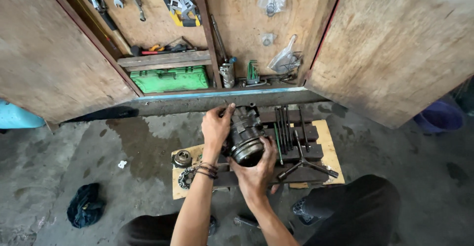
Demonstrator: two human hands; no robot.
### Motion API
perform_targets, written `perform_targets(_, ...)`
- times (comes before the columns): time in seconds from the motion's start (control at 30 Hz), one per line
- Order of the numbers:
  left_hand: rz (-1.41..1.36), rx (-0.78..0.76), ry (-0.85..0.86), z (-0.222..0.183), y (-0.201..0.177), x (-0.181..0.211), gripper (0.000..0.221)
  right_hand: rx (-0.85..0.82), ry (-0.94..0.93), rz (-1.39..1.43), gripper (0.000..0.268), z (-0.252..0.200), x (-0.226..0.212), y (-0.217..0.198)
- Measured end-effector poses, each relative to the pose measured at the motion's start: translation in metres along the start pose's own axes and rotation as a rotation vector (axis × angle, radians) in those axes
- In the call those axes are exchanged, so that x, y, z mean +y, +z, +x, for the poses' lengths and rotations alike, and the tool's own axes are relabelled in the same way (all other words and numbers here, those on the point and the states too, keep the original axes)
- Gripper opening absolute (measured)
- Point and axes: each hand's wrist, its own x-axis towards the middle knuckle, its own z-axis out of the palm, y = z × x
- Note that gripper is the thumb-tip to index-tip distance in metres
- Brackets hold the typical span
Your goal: Disassembling and inspecting the internal components of a mechanical pump or compressor
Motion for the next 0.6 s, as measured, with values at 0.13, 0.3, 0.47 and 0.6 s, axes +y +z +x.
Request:
perform_targets(0.13, -0.078, 0.008, 0.005, 0.001, -0.003, -0.009, 0.051, -0.011, -0.074, -0.109, 0.099, -0.004, -0.002, 0.003)
perform_targets(0.3, -0.082, 0.005, -0.014, 0.001, 0.001, -0.014, 0.051, -0.017, -0.104, -0.091, 0.101, -0.005, 0.001, 0.002)
perform_targets(0.47, -0.045, -0.005, -0.013, -0.005, -0.005, 0.006, 0.049, 0.009, 0.058, 0.035, 0.099, 0.000, -0.008, 0.002)
perform_targets(0.6, -0.018, -0.020, -0.066, -0.003, -0.003, 0.001, 0.052, -0.026, 0.080, 0.036, 0.110, -0.003, 0.001, 0.004)
